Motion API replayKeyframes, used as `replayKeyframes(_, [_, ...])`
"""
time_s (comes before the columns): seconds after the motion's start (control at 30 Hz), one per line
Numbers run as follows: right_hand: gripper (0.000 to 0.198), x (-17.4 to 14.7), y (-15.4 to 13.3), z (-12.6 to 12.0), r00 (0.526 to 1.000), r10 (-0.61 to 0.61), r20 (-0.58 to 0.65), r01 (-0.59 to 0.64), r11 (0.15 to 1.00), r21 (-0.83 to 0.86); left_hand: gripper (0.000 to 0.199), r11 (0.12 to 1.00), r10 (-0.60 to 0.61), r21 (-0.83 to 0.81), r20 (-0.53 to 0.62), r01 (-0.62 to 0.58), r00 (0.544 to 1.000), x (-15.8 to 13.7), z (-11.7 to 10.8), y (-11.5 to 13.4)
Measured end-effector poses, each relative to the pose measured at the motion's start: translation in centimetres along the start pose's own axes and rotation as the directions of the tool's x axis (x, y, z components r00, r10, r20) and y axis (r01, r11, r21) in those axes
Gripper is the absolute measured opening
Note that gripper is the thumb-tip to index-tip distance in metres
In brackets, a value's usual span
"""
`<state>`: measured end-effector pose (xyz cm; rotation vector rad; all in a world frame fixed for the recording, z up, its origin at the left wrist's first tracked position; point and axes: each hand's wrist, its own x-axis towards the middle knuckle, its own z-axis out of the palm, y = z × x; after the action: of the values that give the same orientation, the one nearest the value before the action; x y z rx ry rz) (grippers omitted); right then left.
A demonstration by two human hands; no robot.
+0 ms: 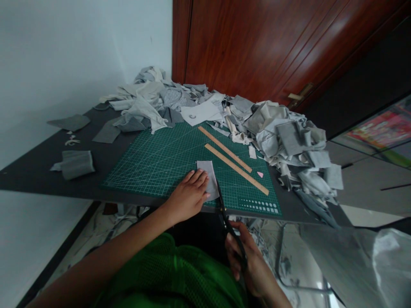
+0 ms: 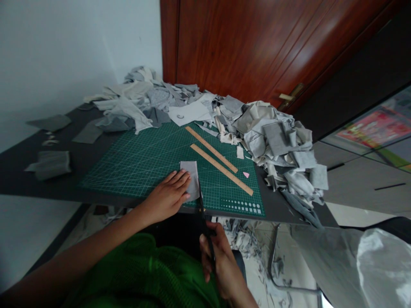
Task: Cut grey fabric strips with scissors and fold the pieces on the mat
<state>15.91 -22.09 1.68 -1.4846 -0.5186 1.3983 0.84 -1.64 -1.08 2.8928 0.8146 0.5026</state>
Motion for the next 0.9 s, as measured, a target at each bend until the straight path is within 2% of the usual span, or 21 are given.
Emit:
replayKeyframes(0.27, [0.068,0.02,0.46,0.15,1.0,-0.016,-0.022,0.014,0.998,-0.061,0.052,1.0,-0.01,0.0,0.015,0.01,1.0,0.01,-0.23,0.16])
replayKeyframes(0.9, [0.069,-0.13,0.77,0.14,0.999,-0.036,-0.028,0.033,0.994,-0.101,0.055,1.0,-0.016,0.0,0.036,0.016,0.999,-0.01,-0.27,0.17])
